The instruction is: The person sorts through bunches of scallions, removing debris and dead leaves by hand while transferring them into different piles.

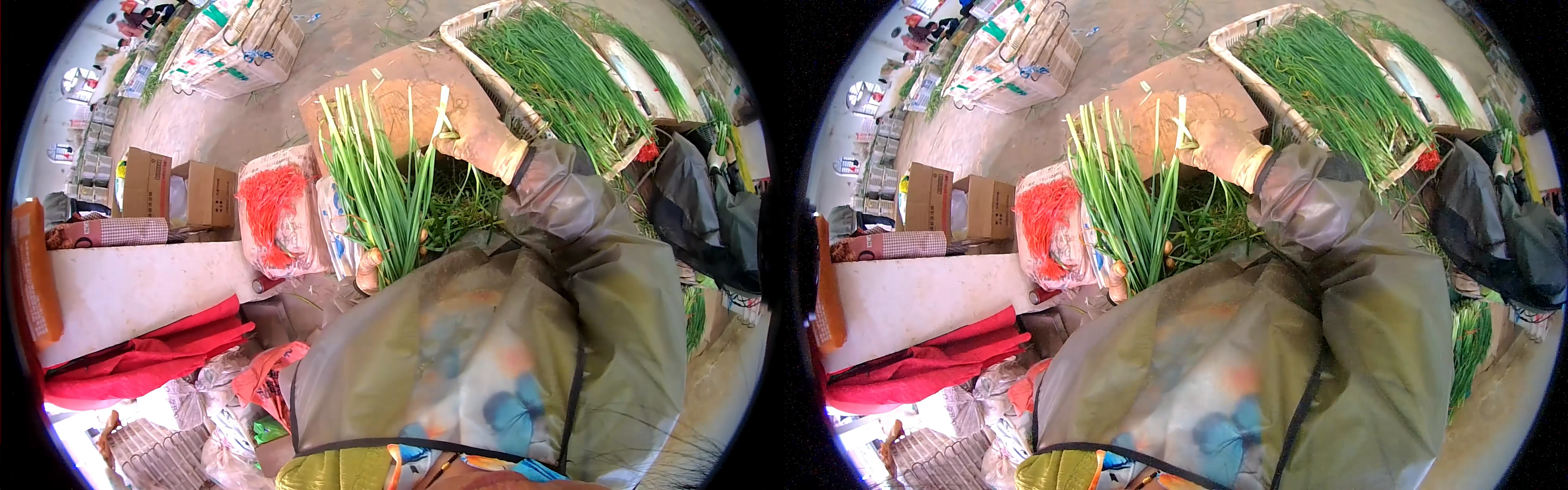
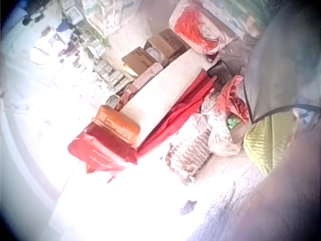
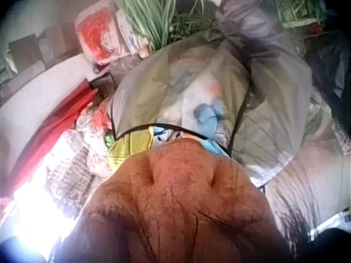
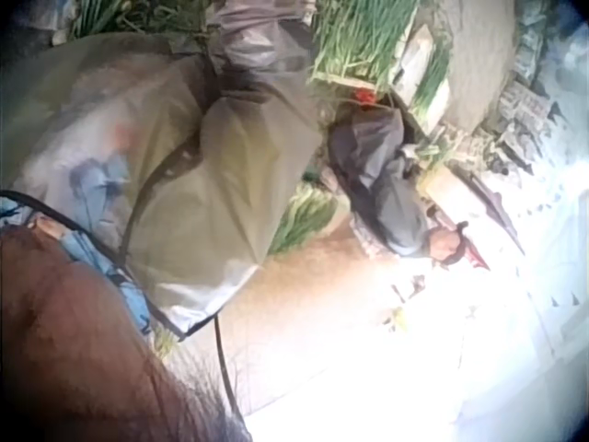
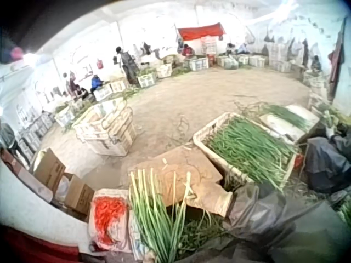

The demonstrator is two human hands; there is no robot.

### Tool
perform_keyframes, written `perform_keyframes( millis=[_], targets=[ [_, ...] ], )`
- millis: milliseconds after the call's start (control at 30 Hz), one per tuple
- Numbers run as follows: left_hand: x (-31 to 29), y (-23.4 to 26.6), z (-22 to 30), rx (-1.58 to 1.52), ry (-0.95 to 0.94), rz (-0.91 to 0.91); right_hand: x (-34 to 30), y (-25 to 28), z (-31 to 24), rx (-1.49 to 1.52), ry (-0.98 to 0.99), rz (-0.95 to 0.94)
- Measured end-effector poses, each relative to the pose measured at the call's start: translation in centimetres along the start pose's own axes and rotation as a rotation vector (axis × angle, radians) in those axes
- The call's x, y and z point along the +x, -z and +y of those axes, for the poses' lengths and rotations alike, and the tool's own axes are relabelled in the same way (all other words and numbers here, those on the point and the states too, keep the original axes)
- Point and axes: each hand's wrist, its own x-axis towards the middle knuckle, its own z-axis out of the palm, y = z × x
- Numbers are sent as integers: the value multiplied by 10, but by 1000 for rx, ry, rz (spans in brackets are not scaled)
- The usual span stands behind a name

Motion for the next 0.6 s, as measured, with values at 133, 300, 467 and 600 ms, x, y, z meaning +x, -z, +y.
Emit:
perform_keyframes(
  millis=[133,300,467,600],
  targets=[
    [-1,9,-3,-20,23,-36,-11,-4,3,417,-202,20],
    [-3,6,-6,-10,8,-62,-16,-14,-3,459,-212,134],
    [-7,-24,-5,-19,-104,21,-11,-1,102,319,-608,404],
    [-13,-18,-5,-131,-121,37,-15,58,121,-361,-929,197]
  ],
)
